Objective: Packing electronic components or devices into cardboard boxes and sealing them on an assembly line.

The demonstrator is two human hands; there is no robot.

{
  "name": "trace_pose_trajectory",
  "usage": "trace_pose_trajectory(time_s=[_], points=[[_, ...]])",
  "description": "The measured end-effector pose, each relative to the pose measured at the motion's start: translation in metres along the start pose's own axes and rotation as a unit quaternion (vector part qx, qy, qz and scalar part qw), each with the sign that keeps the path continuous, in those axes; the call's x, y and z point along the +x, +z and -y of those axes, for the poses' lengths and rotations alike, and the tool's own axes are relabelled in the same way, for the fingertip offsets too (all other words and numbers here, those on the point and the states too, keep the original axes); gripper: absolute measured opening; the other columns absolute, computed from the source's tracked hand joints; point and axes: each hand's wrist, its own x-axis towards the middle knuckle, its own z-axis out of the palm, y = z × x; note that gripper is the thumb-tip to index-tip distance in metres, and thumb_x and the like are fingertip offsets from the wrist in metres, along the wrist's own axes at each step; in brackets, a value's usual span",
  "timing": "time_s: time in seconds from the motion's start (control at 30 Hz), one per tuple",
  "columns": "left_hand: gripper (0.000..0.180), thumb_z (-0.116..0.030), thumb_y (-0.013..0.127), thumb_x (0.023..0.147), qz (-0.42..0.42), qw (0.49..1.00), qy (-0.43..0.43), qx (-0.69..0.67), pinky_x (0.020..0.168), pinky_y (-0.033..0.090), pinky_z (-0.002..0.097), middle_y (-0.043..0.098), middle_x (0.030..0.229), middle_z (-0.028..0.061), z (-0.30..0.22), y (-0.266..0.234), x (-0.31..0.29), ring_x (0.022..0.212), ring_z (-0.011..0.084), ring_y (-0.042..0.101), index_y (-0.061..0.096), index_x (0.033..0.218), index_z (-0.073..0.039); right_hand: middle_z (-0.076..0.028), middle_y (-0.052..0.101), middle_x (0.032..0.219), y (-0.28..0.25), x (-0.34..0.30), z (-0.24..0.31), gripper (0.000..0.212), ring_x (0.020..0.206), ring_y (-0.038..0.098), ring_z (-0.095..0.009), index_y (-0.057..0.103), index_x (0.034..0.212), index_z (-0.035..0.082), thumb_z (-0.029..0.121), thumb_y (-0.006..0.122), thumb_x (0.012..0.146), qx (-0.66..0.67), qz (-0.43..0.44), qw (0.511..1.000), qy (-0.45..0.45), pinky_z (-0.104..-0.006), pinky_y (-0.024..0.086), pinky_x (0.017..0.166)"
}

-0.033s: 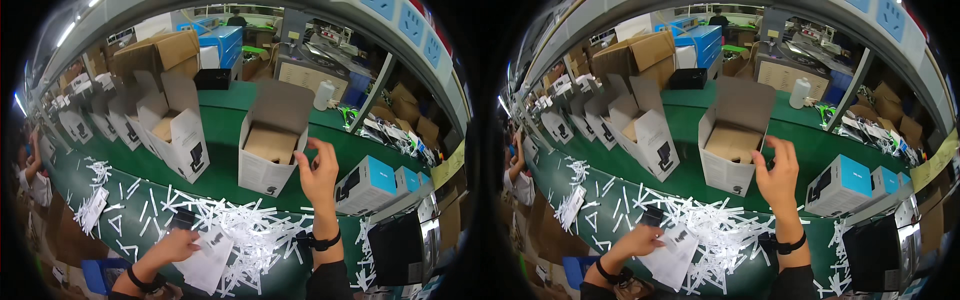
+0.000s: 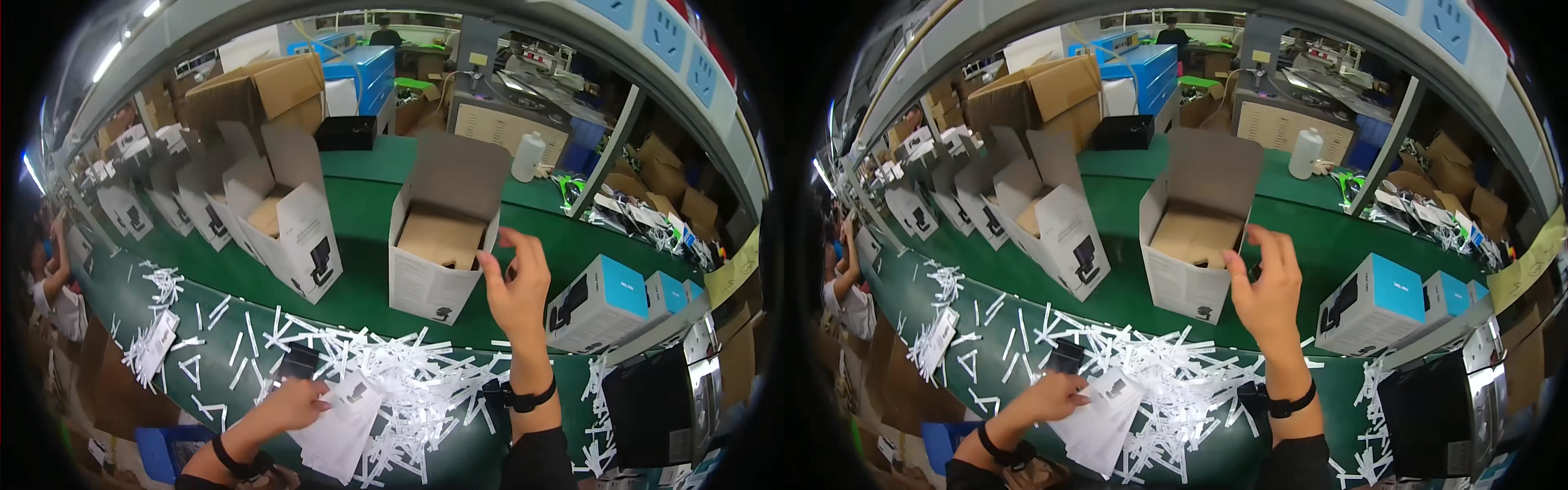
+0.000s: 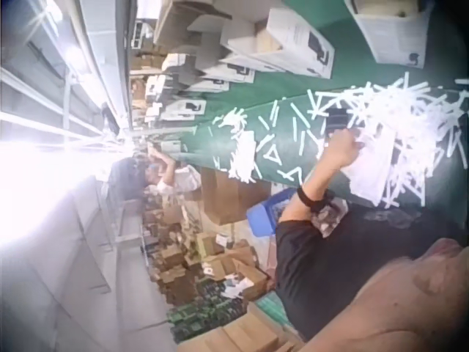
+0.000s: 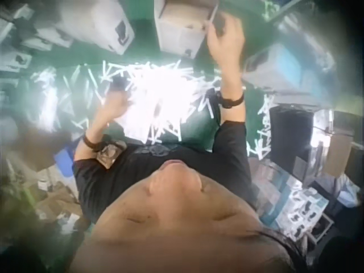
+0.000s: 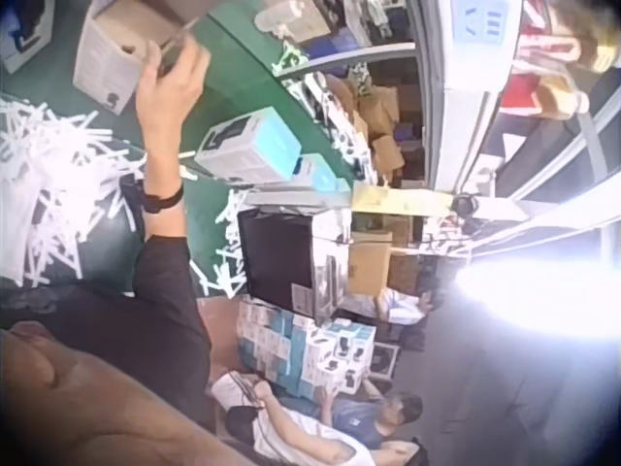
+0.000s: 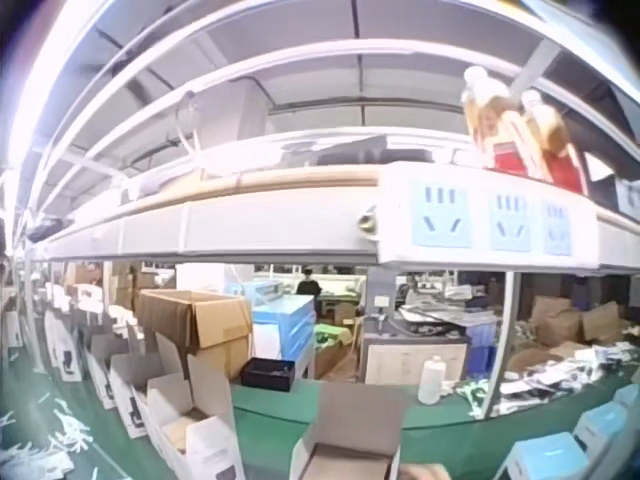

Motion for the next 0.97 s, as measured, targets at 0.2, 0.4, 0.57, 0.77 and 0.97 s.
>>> trace_pose_trajectory(time_s=[0.2,0.4,0.57,0.77,0.97], points=[[0.015,-0.014,0.07,0.085,-0.202,0.958,0.087,0.187,0.065,0.057,0.0421,0.07,0.08,0.0128,-0.046,-0.034,-0.016,0.073,0.0303,0.071,0.073,0.094,-0.002,-0.014,0.065,0.099,0.002,0.008,-0.007,0.041,0.076,0.066,-0.03,0.066,0.12,0.003,0.02,0.079,0.085,-0.005,-0.007,1.0,0.021,-0.0358,0.052,0.063],[0.018,-0.002,0.076,0.08,-0.469,0.805,0.198,-0.302,0.058,0.054,0.0337,0.07,0.085,0.0174,-0.146,-0.127,0.086,0.064,0.0254,0.069,0.069,0.095,0.004,-0.016,0.065,0.106,-0.004,0.003,-0.018,0.041,0.079,0.068,-0.033,0.066,0.123,0.005,0.015,0.077,0.085,-0.03,-0.003,1.0,0.003,-0.0391,0.056,0.068],[0.033,-0.009,0.074,0.074,-0.474,0.864,0.136,-0.098,0.068,0.053,0.0437,0.062,0.086,0.0193,-0.146,-0.147,0.173,0.075,0.0334,0.065,0.065,0.102,0.006,-0.013,0.065,0.105,-0.003,-0.002,-0.016,0.043,0.077,0.065,-0.024,0.067,0.125,0.004,0.005,0.077,0.083,-0.041,-0.031,0.998,-0.021,-0.0332,0.051,0.063],[0.05,-0.007,0.075,0.074,-0.593,0.787,0.143,0.094,0.086,0.05,0.0458,0.055,0.099,0.0261,-0.161,-0.126,0.184,0.102,0.044,0.056,0.057,0.12,0.004,-0.013,0.063,0.11,-0.002,-0.004,-0.024,0.044,0.069,0.066,-0.028,0.068,0.126,0.006,0.01,0.077,0.083,-0.056,-0.024,0.997,-0.038,-0.0385,0.056,0.063],[0.069,-0.015,0.078,0.083,-0.349,0.901,0.245,-0.08,0.096,0.052,0.0443,0.041,0.149,0.0181,-0.117,-0.12,0.22,0.131,0.0403,0.048,0.045,0.141,-0.002,-0.012,0.062,0.125,-0.012,-0.007,-0.033,0.047,0.067,0.064,-0.021,0.069,0.128,0.012,0.029,0.078,0.086,-0.062,0.163,0.98,-0.093,-0.0333,0.056,0.063]])
